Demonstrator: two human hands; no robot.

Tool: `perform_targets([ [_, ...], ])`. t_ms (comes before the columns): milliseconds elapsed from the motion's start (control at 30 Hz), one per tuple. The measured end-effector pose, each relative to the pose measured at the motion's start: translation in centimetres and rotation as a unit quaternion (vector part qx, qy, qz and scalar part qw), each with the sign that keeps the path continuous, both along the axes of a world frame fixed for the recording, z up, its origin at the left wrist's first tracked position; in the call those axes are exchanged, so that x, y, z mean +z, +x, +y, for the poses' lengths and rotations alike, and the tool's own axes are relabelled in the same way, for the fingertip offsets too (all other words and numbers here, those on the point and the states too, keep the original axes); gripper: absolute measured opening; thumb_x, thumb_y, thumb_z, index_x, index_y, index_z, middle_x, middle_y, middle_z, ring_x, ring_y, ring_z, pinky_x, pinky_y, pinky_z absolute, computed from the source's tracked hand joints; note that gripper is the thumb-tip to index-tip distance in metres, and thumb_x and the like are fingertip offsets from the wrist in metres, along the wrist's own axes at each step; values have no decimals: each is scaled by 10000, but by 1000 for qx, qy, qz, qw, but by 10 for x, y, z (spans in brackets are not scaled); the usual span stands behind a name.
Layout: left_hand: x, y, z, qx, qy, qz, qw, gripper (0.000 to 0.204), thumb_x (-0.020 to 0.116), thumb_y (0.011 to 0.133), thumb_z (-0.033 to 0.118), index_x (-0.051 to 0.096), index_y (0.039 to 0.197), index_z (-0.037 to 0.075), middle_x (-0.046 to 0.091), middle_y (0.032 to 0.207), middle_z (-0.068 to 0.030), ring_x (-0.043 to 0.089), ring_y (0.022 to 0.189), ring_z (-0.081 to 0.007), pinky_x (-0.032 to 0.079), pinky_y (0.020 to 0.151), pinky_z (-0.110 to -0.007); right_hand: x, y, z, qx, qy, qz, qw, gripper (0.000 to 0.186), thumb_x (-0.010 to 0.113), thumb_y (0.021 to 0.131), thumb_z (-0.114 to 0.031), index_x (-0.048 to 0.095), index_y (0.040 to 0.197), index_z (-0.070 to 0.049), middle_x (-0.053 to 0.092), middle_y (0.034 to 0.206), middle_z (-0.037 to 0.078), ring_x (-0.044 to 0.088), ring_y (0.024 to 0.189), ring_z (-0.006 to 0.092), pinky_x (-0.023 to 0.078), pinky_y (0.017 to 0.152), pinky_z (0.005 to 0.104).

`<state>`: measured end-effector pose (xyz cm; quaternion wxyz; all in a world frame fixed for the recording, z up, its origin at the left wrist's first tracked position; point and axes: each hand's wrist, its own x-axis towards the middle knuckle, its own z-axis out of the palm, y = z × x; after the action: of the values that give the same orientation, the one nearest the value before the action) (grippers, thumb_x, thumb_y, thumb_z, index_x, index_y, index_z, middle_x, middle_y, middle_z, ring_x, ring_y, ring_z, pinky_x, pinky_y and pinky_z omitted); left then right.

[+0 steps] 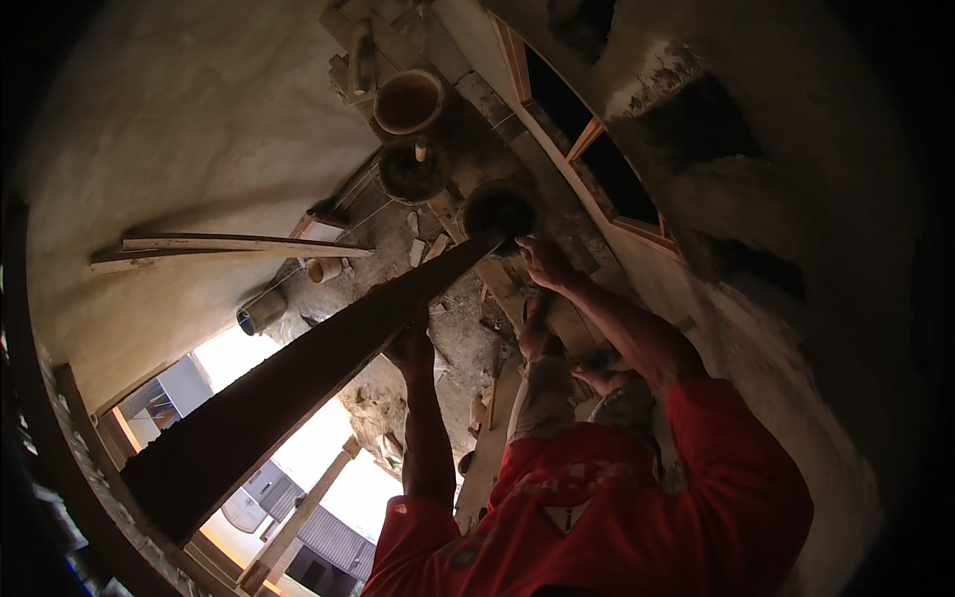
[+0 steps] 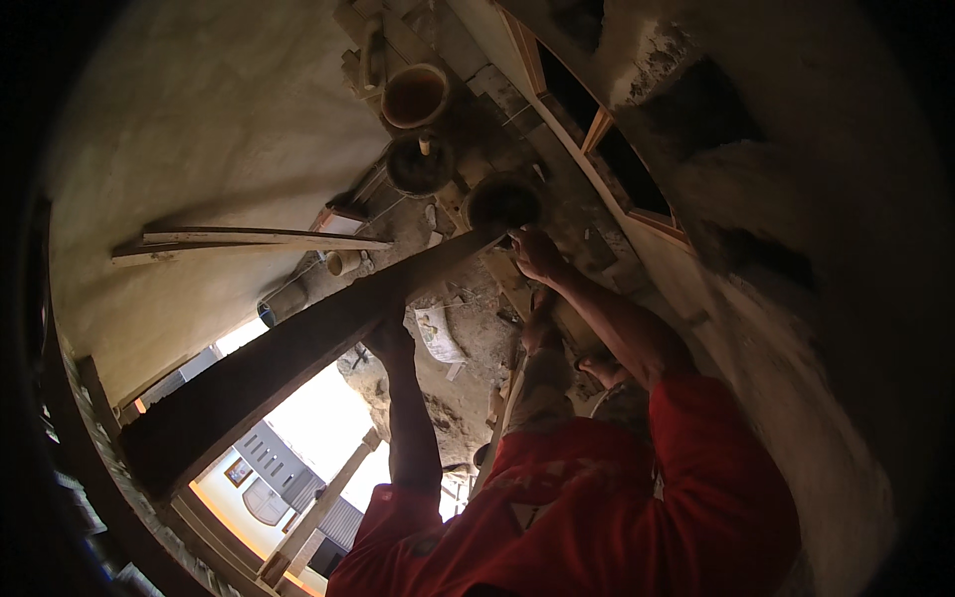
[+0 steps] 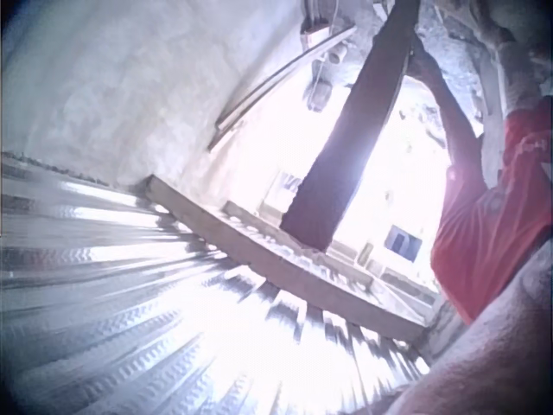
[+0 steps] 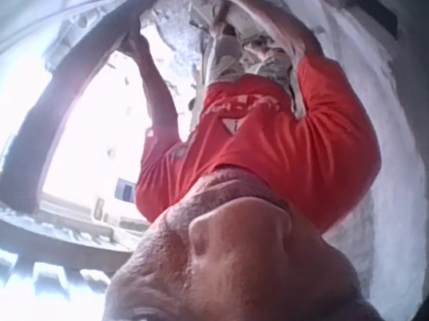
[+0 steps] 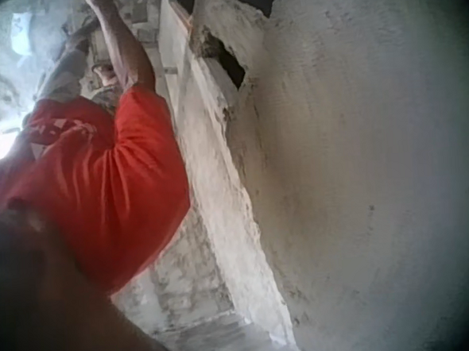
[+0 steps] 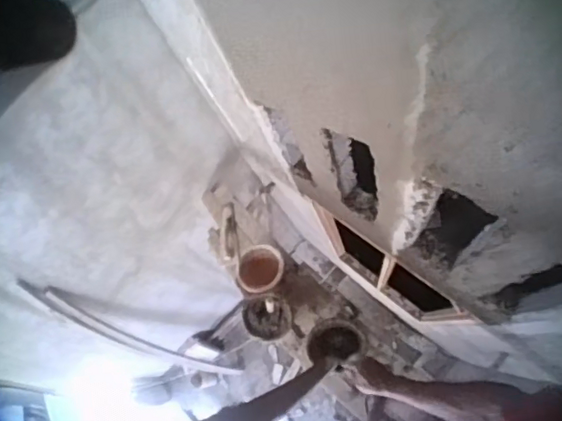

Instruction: The person applies and smooths plaster on a ceiling using a straightedge and a trowel, then uses a float for a final finish.

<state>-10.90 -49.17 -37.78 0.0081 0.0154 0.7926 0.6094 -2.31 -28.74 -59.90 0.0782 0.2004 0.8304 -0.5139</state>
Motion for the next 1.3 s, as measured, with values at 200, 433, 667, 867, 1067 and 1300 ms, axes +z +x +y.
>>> perform_targets([
  [200, 114, 19, -3, 29, -140, 54, 988, 401, 754, 759, 62, 632, 1128, -36, 656, 1165, -124, 612, 1046, -209, 460, 953, -337, 72, -16, 19, -68, 21, 122, 990, 242, 566, 935, -175, 644, 1110, -28, 669, 876, 176, 654, 800, 336, 525, 723, 435],
  [433, 244, 48, 38, -200, 95, 136, 966, 574, 785, 747, 211, 539, 1198, -45, 613, 1150, -150, 606, 1040, -261, 472, 960, -391, 188, 76, 51, 73, 150, 12, 986, 584, 533, 839, -21, 436, 1410, -100, 514, 1299, 221, 560, 1076, 392, 466, 925, 477],
  [667, 297, 89, 97, -329, 317, 18, 889, 609, 720, 769, 220, 475, 1265, -35, 566, 1124, -149, 575, 1065, -272, 460, 961, -408, 195, 300, 44, -36, 175, -108, 978, 813, 628, 778, -123, 271, 1506, -184, 383, 1395, 254, 435, 1214, 456, 414, 963, 559],
  [867, 307, 119, 139, -394, 438, -187, 786, 506, 687, 817, 223, 542, 1210, -62, 623, 1133, -168, 596, 1093, -325, 441, 1015, -477, 259, 460, -6, -319, 296, -112, 893, 866, 744, 710, -217, 335, 1471, -161, 332, 1428, 233, 311, 1325, 440, 244, 1070, 604],
  [1067, 322, 150, 183, -358, 474, -278, 755, 457, 710, 773, 194, 575, 1156, -17, 632, 1091, -196, 612, 1044, -340, 507, 934, -520, 292, 575, -21, -504, 507, -75, 695, 713, 743, 692, -152, 462, 1347, -115, 426, 1319, 208, 373, 1273, 413, 277, 1053, 576],
  [1300, 293, 133, 258, -321, 511, -325, 728, 414, 660, 755, 153, 578, 1137, 15, 630, 1051, -136, 618, 963, -326, 517, 923, -528, 349, 604, -6, -550, 557, 1, 622, 575, 724, 648, -72, 524, 1185, -101, 505, 1139, 152, 481, 1112, 380, 341, 971, 529],
])
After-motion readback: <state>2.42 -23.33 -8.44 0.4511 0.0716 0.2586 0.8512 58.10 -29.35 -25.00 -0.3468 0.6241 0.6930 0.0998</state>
